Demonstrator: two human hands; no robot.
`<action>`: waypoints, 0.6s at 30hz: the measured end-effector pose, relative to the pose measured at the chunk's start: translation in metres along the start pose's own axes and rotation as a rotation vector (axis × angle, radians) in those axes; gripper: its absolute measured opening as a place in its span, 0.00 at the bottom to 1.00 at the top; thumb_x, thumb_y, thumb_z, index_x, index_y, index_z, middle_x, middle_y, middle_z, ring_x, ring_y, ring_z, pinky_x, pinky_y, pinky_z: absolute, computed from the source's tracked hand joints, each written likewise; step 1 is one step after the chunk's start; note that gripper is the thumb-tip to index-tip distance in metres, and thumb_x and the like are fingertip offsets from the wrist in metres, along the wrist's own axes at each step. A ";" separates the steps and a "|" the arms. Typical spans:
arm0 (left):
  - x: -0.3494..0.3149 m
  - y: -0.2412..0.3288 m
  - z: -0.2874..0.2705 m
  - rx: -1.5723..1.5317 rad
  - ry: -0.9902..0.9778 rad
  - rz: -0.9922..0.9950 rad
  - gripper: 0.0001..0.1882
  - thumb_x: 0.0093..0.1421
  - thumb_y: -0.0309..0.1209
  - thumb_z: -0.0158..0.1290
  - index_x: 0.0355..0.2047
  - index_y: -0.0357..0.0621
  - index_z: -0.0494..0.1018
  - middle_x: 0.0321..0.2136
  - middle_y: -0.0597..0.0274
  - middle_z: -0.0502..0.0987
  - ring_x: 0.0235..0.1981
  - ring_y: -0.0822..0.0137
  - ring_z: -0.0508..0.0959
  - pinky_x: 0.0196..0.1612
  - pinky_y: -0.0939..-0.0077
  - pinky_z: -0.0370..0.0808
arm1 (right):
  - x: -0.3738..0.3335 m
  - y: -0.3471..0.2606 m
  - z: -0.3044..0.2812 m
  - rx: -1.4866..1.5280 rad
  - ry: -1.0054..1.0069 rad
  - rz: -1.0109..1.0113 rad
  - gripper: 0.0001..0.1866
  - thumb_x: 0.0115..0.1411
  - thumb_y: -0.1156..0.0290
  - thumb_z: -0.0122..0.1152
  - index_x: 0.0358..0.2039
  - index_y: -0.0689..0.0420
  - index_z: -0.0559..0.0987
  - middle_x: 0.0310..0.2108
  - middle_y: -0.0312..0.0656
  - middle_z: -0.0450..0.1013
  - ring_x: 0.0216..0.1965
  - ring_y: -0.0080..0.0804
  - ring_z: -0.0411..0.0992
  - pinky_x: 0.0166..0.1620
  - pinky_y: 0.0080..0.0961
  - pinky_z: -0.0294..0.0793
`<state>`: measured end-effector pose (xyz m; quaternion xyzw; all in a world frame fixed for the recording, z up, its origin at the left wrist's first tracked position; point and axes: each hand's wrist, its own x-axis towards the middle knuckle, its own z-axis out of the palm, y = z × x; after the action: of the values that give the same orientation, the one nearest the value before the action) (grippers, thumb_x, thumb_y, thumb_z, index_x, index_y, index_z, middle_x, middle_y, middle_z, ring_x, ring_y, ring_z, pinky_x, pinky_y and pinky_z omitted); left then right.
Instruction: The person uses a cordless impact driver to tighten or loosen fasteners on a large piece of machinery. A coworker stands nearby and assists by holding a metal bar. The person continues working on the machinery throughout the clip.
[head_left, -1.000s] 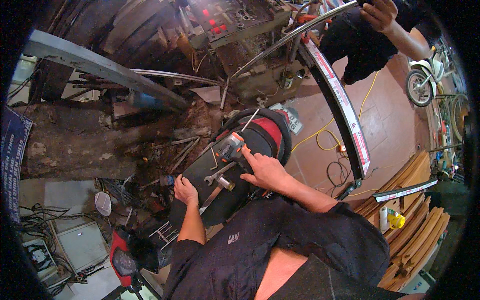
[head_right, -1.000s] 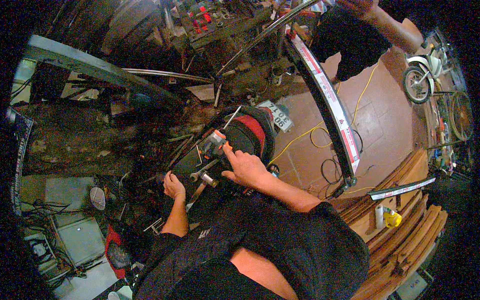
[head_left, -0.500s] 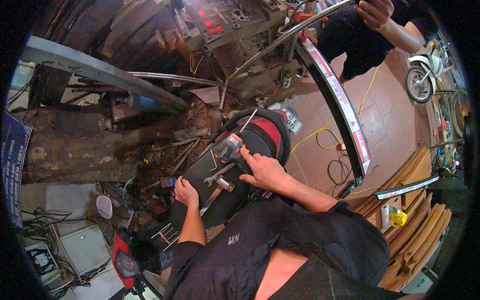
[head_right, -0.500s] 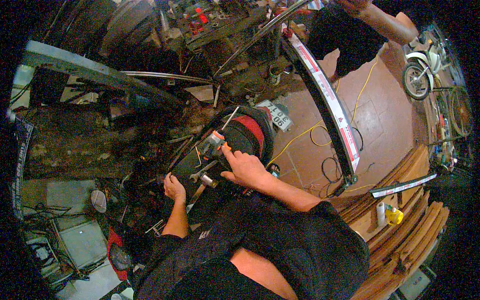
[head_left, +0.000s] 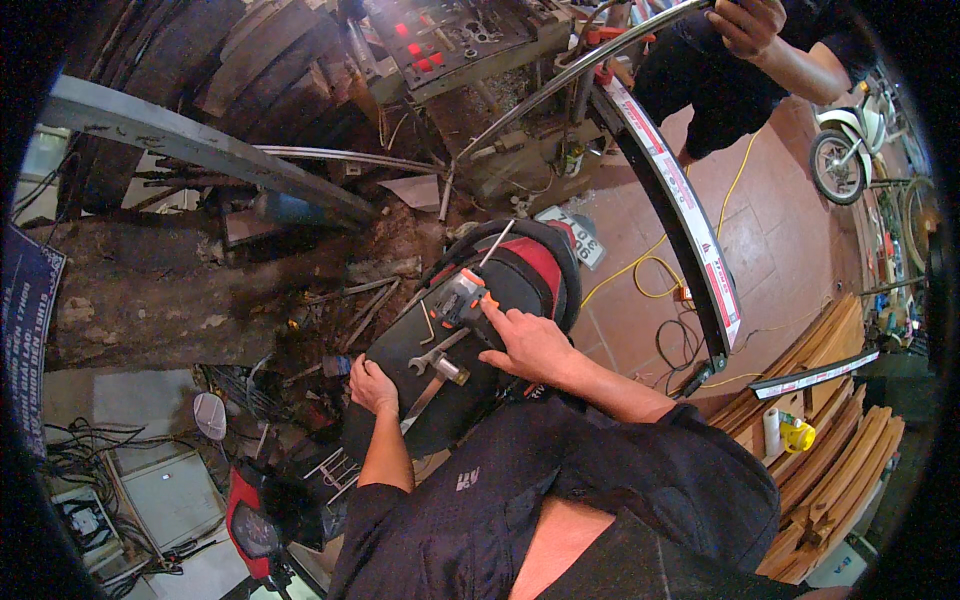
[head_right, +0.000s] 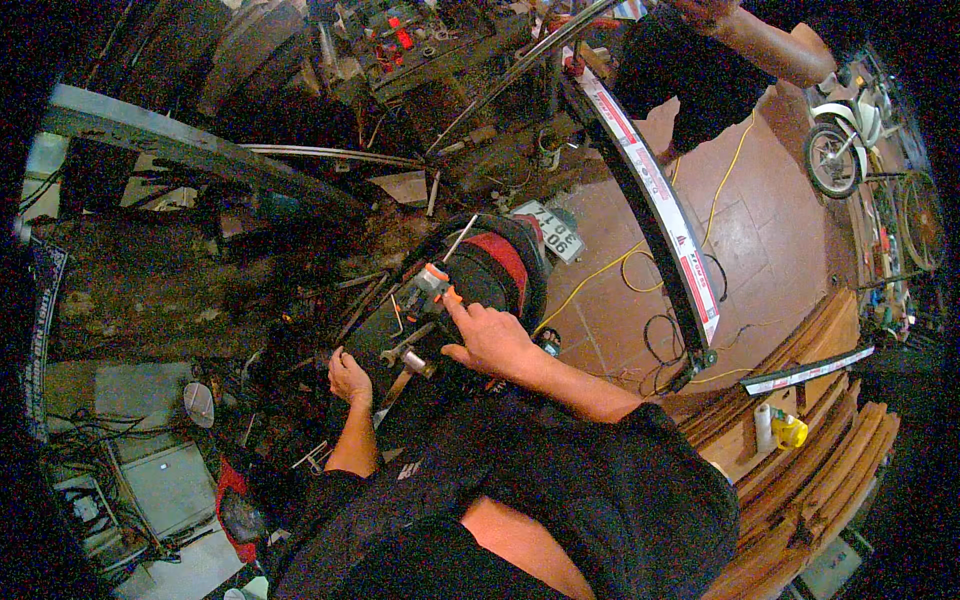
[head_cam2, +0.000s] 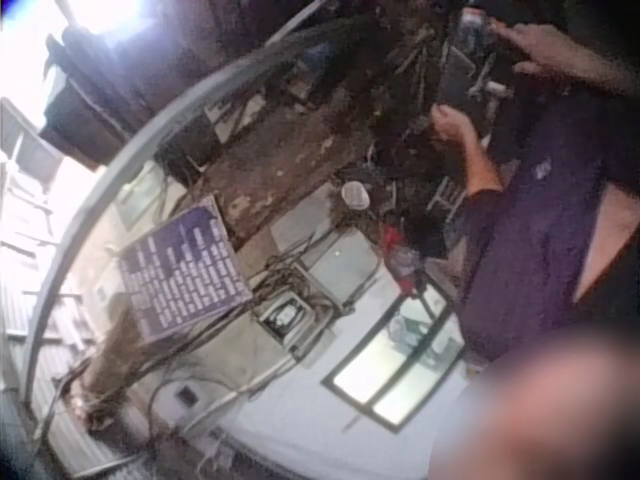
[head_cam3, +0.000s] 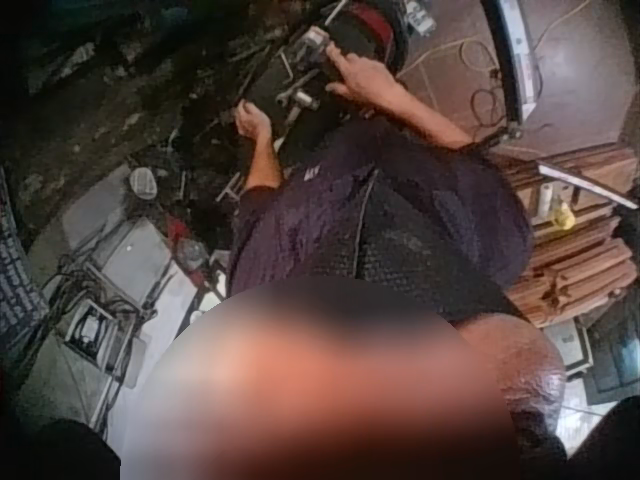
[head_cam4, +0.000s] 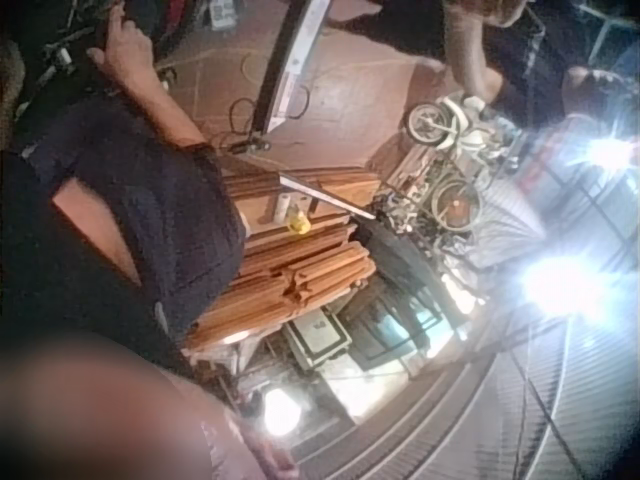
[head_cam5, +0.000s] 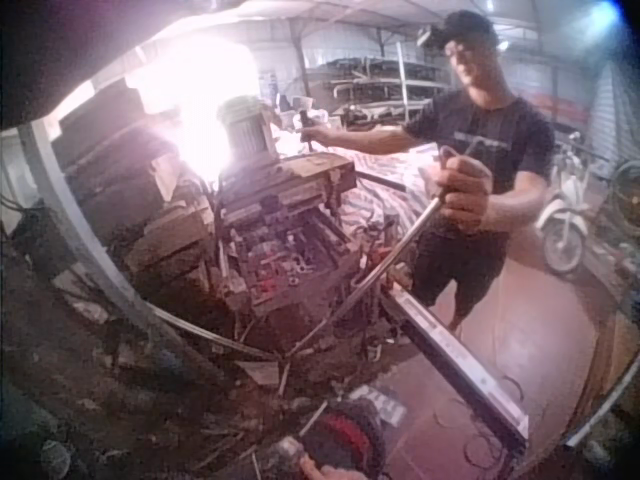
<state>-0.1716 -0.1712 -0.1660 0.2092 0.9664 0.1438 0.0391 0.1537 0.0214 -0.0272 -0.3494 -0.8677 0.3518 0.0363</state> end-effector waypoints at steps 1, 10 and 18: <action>0.000 0.000 0.000 0.004 0.002 0.003 0.22 0.71 0.44 0.44 0.58 0.54 0.78 0.61 0.62 0.78 0.63 0.53 0.73 0.64 0.49 0.64 | 0.000 0.000 0.000 -0.001 -0.004 0.001 0.47 0.62 0.45 0.67 0.73 0.58 0.59 0.42 0.55 0.77 0.42 0.58 0.79 0.44 0.50 0.80; -0.002 0.001 -0.001 0.010 0.020 0.012 0.22 0.71 0.45 0.44 0.58 0.54 0.78 0.60 0.62 0.79 0.62 0.52 0.74 0.62 0.50 0.66 | -0.001 -0.001 -0.001 -0.020 0.005 -0.002 0.48 0.62 0.45 0.67 0.73 0.58 0.59 0.41 0.55 0.76 0.42 0.57 0.79 0.43 0.51 0.80; 0.001 0.001 -0.001 0.014 -0.005 -0.001 0.22 0.71 0.45 0.44 0.58 0.53 0.78 0.60 0.61 0.78 0.62 0.52 0.74 0.64 0.50 0.65 | 0.000 -0.001 -0.001 0.009 -0.003 0.011 0.47 0.62 0.46 0.67 0.73 0.57 0.59 0.42 0.56 0.76 0.43 0.58 0.79 0.44 0.51 0.79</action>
<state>-0.1718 -0.1700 -0.1647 0.2092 0.9675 0.1364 0.0402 0.1534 0.0215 -0.0253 -0.3536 -0.8641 0.3564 0.0347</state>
